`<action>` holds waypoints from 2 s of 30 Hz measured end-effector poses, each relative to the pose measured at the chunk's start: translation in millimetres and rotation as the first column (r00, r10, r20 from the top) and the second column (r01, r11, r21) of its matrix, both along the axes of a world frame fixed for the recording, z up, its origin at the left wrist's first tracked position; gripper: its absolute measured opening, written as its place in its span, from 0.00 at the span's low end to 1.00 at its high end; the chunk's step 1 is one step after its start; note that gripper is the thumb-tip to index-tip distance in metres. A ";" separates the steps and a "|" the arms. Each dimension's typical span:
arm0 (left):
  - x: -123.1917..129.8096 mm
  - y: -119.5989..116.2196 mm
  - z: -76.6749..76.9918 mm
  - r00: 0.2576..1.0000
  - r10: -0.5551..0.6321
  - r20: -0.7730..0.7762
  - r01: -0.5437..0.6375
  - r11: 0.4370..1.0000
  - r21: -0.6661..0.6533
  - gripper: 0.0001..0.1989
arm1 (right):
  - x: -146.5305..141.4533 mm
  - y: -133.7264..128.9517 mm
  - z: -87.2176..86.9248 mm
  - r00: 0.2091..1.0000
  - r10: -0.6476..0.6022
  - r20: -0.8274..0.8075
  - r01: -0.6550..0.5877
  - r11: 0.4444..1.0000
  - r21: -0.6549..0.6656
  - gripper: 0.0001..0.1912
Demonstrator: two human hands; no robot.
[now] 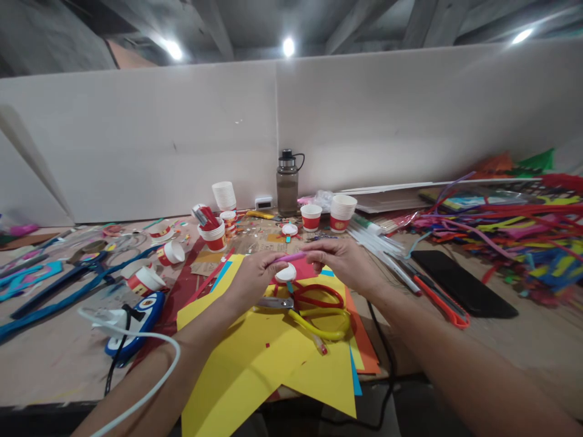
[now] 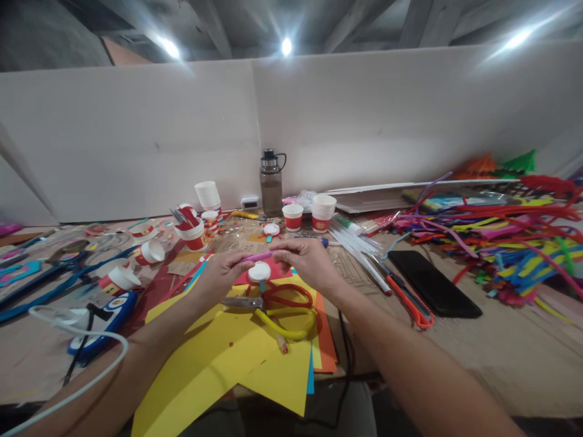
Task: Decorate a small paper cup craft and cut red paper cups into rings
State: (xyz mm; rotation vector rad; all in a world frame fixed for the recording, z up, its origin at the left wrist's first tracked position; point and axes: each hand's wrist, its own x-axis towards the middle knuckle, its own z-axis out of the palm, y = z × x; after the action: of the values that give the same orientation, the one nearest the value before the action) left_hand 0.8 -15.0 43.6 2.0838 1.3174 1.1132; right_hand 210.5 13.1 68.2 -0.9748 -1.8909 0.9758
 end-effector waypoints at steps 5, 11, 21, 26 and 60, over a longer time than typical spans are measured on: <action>-0.6 -0.4 2.2 1.000 -0.025 -0.007 0.025 0.999 0.038 0.14 | 1.8 0.2 6.2 1.000 0.016 -0.013 -0.017 1.000 -0.019 0.13; -24.0 6.2 7.0 0.974 0.224 0.030 -0.224 0.975 0.000 0.17 | 55.0 20.2 26.2 0.836 -0.378 -0.398 0.419 0.908 0.019 0.10; -11.8 6.9 -5.1 0.921 0.106 0.375 -0.002 0.964 -0.268 0.17 | 101.4 41.8 6.8 0.815 -0.462 0.349 0.446 0.885 0.132 0.13; -12.2 10.0 -12.6 0.880 0.075 0.468 0.095 0.939 -0.330 0.17 | 113.2 49.1 -3.2 0.489 -0.419 0.765 0.438 0.876 0.200 0.08; -13.2 5.7 -8.3 0.974 0.221 -0.040 -0.225 0.956 -0.188 0.18 | -14.6 9.2 -23.7 0.782 -0.412 0.467 0.222 0.885 0.409 0.10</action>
State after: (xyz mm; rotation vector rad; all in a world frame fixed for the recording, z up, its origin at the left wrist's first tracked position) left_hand -12.4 -9.2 35.3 1.8455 1.6331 1.0114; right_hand 195.9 22.3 44.4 -1.4086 -2.1433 0.1514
